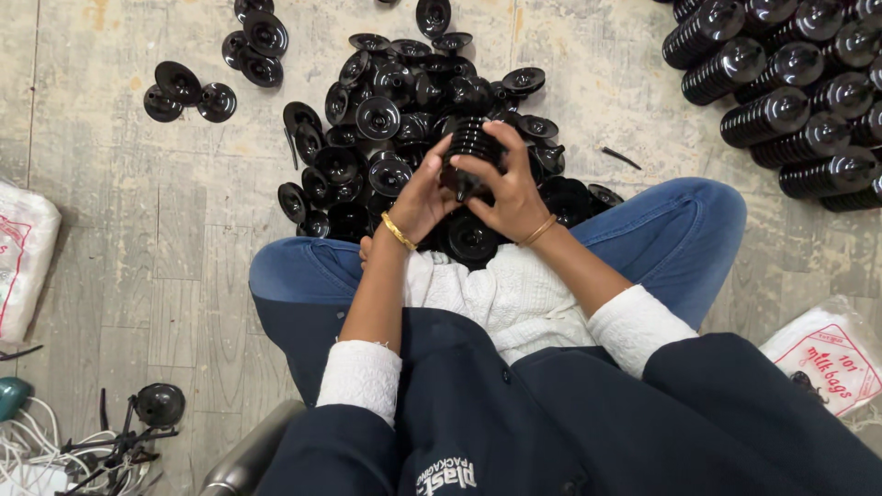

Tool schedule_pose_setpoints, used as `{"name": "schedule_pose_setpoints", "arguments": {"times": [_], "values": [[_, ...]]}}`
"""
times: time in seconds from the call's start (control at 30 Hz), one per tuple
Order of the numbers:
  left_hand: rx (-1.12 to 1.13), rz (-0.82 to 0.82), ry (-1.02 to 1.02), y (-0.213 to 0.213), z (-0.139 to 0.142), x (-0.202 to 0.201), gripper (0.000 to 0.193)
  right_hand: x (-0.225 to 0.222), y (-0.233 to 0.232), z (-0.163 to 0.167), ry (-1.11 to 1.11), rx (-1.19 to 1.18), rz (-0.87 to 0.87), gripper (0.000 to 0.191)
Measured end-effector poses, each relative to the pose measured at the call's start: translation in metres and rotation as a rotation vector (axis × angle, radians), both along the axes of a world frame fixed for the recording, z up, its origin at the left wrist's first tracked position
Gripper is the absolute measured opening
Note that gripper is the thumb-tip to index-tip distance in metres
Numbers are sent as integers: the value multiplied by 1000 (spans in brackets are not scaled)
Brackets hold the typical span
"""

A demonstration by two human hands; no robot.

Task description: The person sits cross-legged on the floor in front of a large pile of black plastic parts. They pick parts one at a time from the pile and stack them into a column held in one hand, occasionally gathering scattered pieces from the floor back into the pile.

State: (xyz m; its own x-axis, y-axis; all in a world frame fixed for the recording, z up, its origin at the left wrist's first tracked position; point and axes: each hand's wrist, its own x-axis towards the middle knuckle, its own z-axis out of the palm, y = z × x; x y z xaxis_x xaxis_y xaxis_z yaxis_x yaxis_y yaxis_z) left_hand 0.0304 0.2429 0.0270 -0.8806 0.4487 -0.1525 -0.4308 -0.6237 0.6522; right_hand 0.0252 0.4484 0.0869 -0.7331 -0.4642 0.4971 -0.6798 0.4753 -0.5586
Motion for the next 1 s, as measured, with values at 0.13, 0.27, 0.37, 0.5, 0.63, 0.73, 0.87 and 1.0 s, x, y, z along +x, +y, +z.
{"name": "schedule_pose_setpoints", "arguments": {"times": [0.13, 0.27, 0.37, 0.5, 0.63, 0.73, 0.87, 1.0], "values": [[-83, 131, 47, -7, 11, 4, 69, -8, 17, 11, -163, -127, -101, 73], [-94, 66, -46, -4, 25, 2, 71, -6, 18, 24, -95, -27, -86, 76], [-105, 114, 60, -4, 31, 3, 68, 1, 1, 24, -185, -15, 243, 88], [-16, 352, 89, -11, 33, 3, 60, 7, -16, 14, -260, -1, -155, 66], [180, 402, 44, -15, 33, 3, 54, 5, -26, -4, -641, 168, -301, 45], [174, 326, 41, -13, 35, 5, 53, -10, -9, -6, -580, -3, -362, 31], [133, 85, 72, -8, 38, 6, 58, -46, 20, 7, -449, -237, -384, 24], [107, 6, 40, -4, 40, 6, 71, -51, 19, 18, -486, -310, -54, 21]]}}
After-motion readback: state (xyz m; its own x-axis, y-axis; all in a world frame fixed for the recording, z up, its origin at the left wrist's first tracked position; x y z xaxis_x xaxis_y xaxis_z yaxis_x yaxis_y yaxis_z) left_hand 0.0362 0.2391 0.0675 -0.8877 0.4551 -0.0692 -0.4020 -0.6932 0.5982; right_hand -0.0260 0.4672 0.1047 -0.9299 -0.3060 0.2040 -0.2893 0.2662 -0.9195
